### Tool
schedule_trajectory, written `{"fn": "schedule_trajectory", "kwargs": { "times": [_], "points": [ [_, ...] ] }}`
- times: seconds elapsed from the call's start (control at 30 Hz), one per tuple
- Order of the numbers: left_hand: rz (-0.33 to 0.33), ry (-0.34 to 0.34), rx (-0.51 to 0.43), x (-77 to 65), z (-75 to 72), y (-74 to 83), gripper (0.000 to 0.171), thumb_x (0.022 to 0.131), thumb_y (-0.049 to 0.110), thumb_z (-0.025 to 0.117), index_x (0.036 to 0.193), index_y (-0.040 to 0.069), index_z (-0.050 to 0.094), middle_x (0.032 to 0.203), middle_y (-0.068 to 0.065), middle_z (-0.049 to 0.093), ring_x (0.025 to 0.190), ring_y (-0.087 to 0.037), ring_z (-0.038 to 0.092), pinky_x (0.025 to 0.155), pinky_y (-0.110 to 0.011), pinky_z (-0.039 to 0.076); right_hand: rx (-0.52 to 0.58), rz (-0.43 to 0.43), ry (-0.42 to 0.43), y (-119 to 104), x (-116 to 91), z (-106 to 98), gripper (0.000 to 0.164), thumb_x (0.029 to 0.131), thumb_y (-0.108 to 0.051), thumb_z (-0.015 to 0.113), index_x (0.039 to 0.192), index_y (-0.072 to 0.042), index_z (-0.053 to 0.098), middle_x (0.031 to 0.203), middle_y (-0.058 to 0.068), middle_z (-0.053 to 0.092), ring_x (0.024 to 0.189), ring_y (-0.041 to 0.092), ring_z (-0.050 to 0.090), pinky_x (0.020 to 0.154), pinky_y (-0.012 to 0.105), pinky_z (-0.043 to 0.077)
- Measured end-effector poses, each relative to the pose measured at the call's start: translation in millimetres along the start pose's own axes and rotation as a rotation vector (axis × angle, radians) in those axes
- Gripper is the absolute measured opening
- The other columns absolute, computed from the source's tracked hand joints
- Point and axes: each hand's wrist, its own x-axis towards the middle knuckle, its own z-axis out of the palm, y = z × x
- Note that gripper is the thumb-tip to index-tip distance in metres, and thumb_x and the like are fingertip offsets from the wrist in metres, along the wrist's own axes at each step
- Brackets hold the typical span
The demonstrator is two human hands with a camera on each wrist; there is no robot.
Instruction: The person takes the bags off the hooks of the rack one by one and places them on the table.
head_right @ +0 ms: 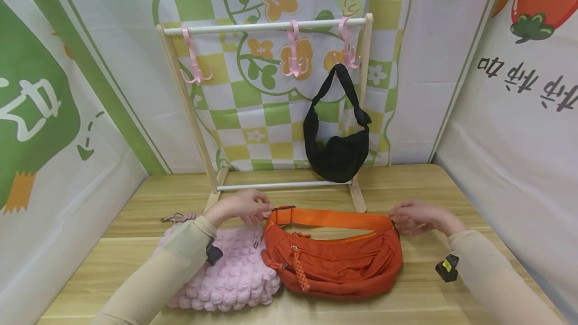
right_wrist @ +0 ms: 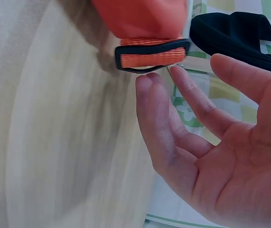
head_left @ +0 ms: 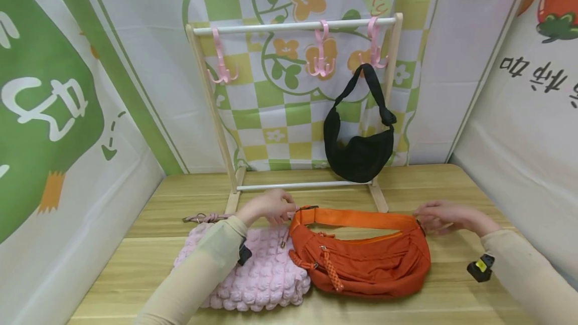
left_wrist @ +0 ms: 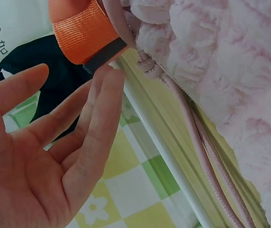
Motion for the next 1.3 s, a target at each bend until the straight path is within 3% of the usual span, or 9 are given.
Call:
{"fn": "schedule_trajectory", "kwargs": {
  "times": [0.17, 0.5, 0.63, 0.77, 0.9, 1.07, 1.3],
  "points": [
    [0.049, 0.072, -0.028, 0.9, -1.9, 0.6, 0.024, 0.094, 0.024, 0.057, 0.104, 0.003, 0.065, 0.086, -0.019, 0.069, 0.06, -0.019, 0.062, 0.06, -0.035, 0.057, -0.009, -0.003, 0.003, -5, -2, -5, 0.05, 0.1, -0.03, 0.042, 0.131, 0.009, 0.045, 0.114, 0.018, 0.063, 0.098, 0.02, 0.064, 0.079, 0.038, 0.056],
    [0.138, 0.201, -0.075, 2.6, -3.9, 1.4, 0.025, 0.094, 0.025, 0.058, 0.103, 0.004, 0.067, 0.09, -0.016, 0.068, 0.072, -0.024, 0.065, 0.062, -0.035, 0.057, -0.01, -0.038, 0.01, -19, -8, -15, 0.052, 0.101, -0.029, 0.04, 0.133, 0.011, 0.042, 0.123, 0.03, 0.056, 0.107, 0.028, 0.062, 0.084, 0.039, 0.055],
    [0.173, 0.287, -0.067, 2.6, -5.5, 3.2, 0.021, 0.094, 0.024, 0.058, 0.094, 0.006, 0.069, 0.084, -0.009, 0.068, 0.074, -0.024, 0.066, 0.061, -0.03, 0.056, -0.01, -0.064, 0.025, -23, -11, -19, 0.052, 0.101, -0.029, 0.04, 0.134, 0.011, 0.04, 0.124, 0.028, 0.056, 0.107, 0.027, 0.062, 0.085, 0.038, 0.055],
    [0.192, 0.402, -0.05, 3.6, -8.8, 5.2, 0.02, 0.093, 0.025, 0.058, 0.091, 0.009, 0.07, 0.081, -0.004, 0.067, 0.07, -0.016, 0.061, 0.059, -0.025, 0.05, -0.03, -0.099, 0.04, -29, -12, -25, 0.055, 0.101, -0.031, 0.039, 0.138, 0.011, 0.036, 0.128, 0.028, 0.054, 0.109, 0.028, 0.061, 0.087, 0.038, 0.054],
    [0.242, 0.503, -0.059, 4.7, -10.8, 6.8, 0.018, 0.093, 0.025, 0.058, 0.094, 0.012, 0.07, 0.083, -0.002, 0.066, 0.072, -0.014, 0.057, 0.064, -0.027, 0.047, -0.068, -0.158, 0.077, -40, -14, -30, 0.057, 0.102, -0.032, 0.038, 0.138, 0.011, 0.035, 0.129, 0.028, 0.053, 0.115, 0.035, 0.057, 0.088, 0.04, 0.054],
    [0.319, 0.606, -0.071, 6.7, -9.8, 10.0, 0.019, 0.094, 0.023, 0.057, 0.099, 0.009, 0.069, 0.091, -0.004, 0.069, 0.084, -0.018, 0.062, 0.076, -0.033, 0.052, -0.13, -0.219, 0.168, -55, -19, -33, 0.055, 0.101, -0.034, 0.042, 0.134, 0.01, 0.04, 0.127, 0.028, 0.054, 0.116, 0.039, 0.056, 0.088, 0.043, 0.054],
    [0.371, 0.702, -0.108, 11.7, -10.9, 15.7, 0.017, 0.094, 0.02, 0.057, 0.101, 0.009, 0.068, 0.096, -0.005, 0.067, 0.091, -0.019, 0.061, 0.083, -0.034, 0.053, -0.203, -0.294, 0.276, -69, -23, -35, 0.054, 0.101, -0.035, 0.042, 0.133, 0.008, 0.044, 0.128, 0.031, 0.052, 0.114, 0.041, 0.056, 0.086, 0.043, 0.055]
  ]
}}
